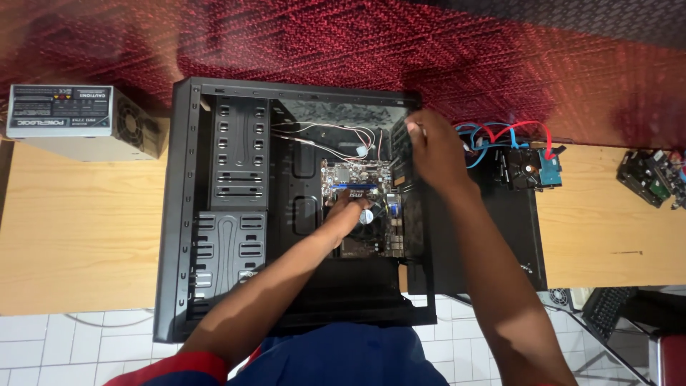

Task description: Inspecting and disassembling internal computer components like the motherboard and RAM using a screwdriver.

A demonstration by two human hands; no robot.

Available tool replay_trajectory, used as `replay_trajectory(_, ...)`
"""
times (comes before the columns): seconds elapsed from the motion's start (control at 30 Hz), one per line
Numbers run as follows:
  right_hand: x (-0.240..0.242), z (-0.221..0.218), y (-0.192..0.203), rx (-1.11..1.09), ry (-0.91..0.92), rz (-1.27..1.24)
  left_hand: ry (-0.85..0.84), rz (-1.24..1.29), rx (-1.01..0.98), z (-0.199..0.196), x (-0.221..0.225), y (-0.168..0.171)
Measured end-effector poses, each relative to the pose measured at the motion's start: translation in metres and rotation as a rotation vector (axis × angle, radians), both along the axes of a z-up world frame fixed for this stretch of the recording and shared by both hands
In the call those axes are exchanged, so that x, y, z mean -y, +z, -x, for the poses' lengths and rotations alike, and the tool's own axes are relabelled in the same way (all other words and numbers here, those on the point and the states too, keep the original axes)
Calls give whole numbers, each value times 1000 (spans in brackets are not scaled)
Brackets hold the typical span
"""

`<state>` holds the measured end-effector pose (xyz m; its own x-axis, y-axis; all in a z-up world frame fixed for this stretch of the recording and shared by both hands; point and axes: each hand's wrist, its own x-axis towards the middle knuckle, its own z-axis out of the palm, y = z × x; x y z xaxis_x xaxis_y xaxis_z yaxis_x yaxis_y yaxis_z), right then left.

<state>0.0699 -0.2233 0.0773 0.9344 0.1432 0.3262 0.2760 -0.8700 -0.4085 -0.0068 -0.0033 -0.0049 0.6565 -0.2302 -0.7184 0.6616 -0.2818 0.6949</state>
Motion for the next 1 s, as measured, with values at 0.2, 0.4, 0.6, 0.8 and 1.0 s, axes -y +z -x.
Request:
replay_trajectory(0.2, 12, 5, 5, -47, 48, -40, 13, 9, 2, -3, 5, -5)
replay_trajectory(0.4, -2, 22, 14, -130, -8, 27, -6, 0, -39, -2, 6, 5)
replay_trajectory(0.6, 4, 18, -14, 2, -136, 88, -2, 2, -34, -2, 4, 10)
replay_trajectory(0.8, 5, 14, -10, -14, 16, 98, 4, 6, -15, -5, 7, -15)
replay_trajectory(1.0, 11, 14, 0, -58, 150, 38, -6, 6, -7, -3, 10, -23)
